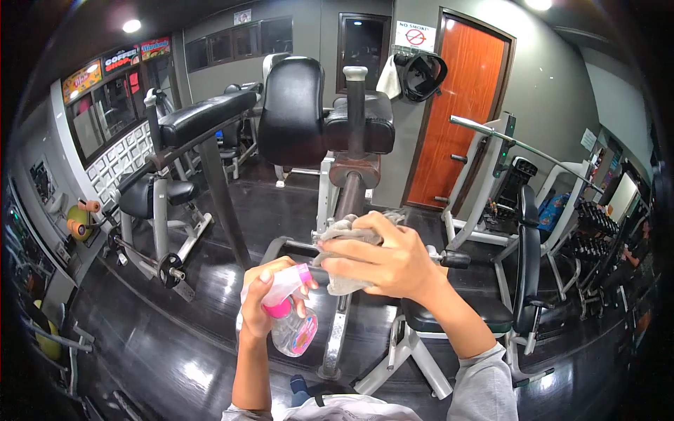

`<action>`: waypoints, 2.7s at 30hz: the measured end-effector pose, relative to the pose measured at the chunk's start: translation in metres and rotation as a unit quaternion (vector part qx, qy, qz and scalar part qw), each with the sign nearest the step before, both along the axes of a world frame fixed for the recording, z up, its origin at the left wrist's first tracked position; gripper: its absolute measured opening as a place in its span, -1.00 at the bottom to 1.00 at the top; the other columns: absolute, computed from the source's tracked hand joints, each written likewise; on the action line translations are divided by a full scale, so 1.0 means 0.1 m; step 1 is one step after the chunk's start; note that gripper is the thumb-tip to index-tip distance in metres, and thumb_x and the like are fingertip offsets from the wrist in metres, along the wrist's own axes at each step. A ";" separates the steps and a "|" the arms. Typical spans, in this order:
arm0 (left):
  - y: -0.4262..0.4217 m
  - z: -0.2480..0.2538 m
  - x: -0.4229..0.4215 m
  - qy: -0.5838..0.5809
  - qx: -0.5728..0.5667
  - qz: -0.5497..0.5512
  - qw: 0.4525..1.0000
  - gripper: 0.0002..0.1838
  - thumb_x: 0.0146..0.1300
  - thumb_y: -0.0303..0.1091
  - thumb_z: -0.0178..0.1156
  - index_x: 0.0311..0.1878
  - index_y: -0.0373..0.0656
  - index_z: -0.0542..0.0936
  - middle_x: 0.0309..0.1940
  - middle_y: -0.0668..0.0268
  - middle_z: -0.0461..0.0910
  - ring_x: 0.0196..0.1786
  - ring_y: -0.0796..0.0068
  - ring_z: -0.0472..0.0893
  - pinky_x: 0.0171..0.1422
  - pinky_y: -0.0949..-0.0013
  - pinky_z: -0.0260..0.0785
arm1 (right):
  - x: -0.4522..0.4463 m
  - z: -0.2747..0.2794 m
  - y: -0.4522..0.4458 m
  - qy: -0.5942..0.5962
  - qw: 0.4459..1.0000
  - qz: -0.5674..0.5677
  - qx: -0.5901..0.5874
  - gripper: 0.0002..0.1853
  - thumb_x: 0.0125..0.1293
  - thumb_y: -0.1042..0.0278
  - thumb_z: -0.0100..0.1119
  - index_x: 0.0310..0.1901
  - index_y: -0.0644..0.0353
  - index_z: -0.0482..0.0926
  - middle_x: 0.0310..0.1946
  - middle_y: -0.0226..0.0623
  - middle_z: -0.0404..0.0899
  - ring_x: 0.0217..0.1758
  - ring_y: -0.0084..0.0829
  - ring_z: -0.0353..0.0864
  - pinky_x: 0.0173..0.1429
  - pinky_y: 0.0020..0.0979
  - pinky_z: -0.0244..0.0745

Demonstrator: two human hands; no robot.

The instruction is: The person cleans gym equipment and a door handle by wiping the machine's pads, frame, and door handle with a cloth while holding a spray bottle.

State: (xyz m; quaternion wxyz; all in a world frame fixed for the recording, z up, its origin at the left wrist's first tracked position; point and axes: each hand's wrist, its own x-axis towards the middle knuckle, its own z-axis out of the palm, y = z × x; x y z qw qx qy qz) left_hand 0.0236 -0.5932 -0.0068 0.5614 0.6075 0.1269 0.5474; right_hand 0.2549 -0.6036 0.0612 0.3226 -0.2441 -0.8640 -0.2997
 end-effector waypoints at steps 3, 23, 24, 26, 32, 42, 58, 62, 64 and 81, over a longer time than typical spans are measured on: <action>-0.11 -0.01 0.06 0.001 0.009 0.019 1.000 -0.32 0.37 0.10 -0.12 -0.35 -0.50 0.57 -0.38 -0.06 0.60 -0.62 0.30 0.58 -0.52 0.40 0.45 | 0.17 -0.09 0.06 0.016 0.999 0.051 0.004 -0.59 -0.15 0.37 0.36 -0.16 -0.22 0.65 0.03 -0.81 0.60 0.01 -0.43 0.54 -0.31 -0.56 0.66; -0.39 0.07 1.40 0.095 0.017 0.056 0.994 -0.43 0.40 0.06 -0.02 -0.33 -0.37 0.58 -0.45 0.19 0.60 -0.58 0.49 0.58 -0.45 0.48 0.39 | 1.58 -0.81 -0.31 0.524 0.803 0.047 -0.282 -0.60 0.03 0.73 0.19 -0.04 0.23 0.59 -0.02 -0.27 0.62 0.14 -0.45 0.55 0.28 -0.38 0.37; -0.34 0.06 1.49 0.085 0.002 0.057 0.995 -0.43 0.40 0.06 -0.02 -0.32 -0.37 0.58 -0.45 0.19 0.60 -0.58 0.48 0.58 -0.45 0.48 0.39 | 1.64 -0.85 -0.32 0.527 0.802 0.043 -0.278 -0.60 0.03 0.73 0.19 -0.04 0.23 0.59 -0.02 -0.27 0.62 0.14 -0.45 0.55 0.28 -0.38 0.37; -0.19 0.03 1.66 0.083 0.010 0.046 0.995 -0.43 0.40 0.07 -0.03 -0.31 -0.38 0.57 -0.45 0.18 0.60 -0.59 0.47 0.58 -0.46 0.47 0.39 | 1.78 -0.92 -0.32 0.601 0.725 0.071 -0.330 -0.64 0.12 0.71 0.15 -0.01 0.22 0.57 -0.05 -0.35 0.61 0.06 -0.55 0.54 0.23 -0.46 0.38; 0.34 -0.04 2.24 0.098 0.023 0.011 0.995 -0.38 0.35 0.12 -0.07 -0.34 -0.40 0.54 -0.49 0.09 0.60 -0.64 0.40 0.56 -0.49 0.44 0.40 | 2.15 -1.12 -0.18 0.654 0.679 0.056 -0.330 -0.70 0.28 0.63 0.11 0.04 0.19 0.53 -0.11 -0.45 0.57 -0.02 -0.62 0.53 0.13 -0.51 0.41; 1.85 -0.51 3.22 0.074 -0.019 -0.066 0.995 -0.48 0.42 -0.04 -0.11 -0.29 -0.38 0.56 -0.42 0.15 0.60 -0.62 0.48 0.53 -0.50 0.46 0.37 | 2.83 -1.45 0.97 0.698 0.619 0.017 -0.360 -0.72 0.30 0.60 0.12 0.03 0.17 0.49 -0.12 -0.40 0.55 -0.02 -0.57 0.53 0.15 -0.49 0.41; 3.70 -0.64 3.88 0.079 -0.021 -0.015 0.997 -0.46 0.42 0.01 -0.13 -0.41 -0.30 0.55 -0.49 0.16 0.60 -0.66 0.50 0.49 -0.52 0.47 0.34 | 3.23 -1.77 2.59 0.734 0.587 -0.005 -0.340 -0.70 0.25 0.60 0.10 0.02 0.16 0.48 -0.19 -0.47 0.50 -0.09 -0.63 0.49 0.08 -0.55 0.39; 3.83 -0.49 3.96 0.069 -0.003 0.012 0.998 -0.46 0.47 -0.01 -0.20 -0.27 -0.32 0.56 -0.49 0.17 0.60 -0.65 0.50 0.49 -0.52 0.47 0.34 | 3.37 -1.76 2.69 0.750 0.572 -0.011 -0.330 -0.67 0.27 0.61 0.09 0.07 0.15 0.45 -0.11 -0.43 0.48 -0.04 -0.61 0.47 0.10 -0.55 0.37; 3.85 -0.42 3.98 0.064 -0.008 0.031 0.997 -0.48 0.47 -0.02 -0.18 -0.24 -0.32 0.56 -0.48 0.17 0.60 -0.64 0.50 0.49 -0.51 0.47 0.35 | 3.45 -1.74 2.72 0.755 0.564 -0.010 -0.335 -0.65 0.26 0.63 0.07 0.08 0.15 0.44 -0.08 -0.41 0.47 -0.01 -0.59 0.47 0.12 -0.53 0.37; 4.25 0.19 4.14 0.201 0.238 0.421 0.852 -0.79 0.18 -0.41 0.32 -0.44 -0.29 0.49 -0.57 0.18 0.43 -0.59 0.26 0.48 -0.49 0.33 0.28 | 3.51 -1.17 3.90 0.716 0.558 0.154 -0.391 -0.61 0.27 0.51 0.20 0.14 0.22 0.43 -0.01 -0.32 0.52 0.07 -0.52 0.50 0.20 -0.47 0.39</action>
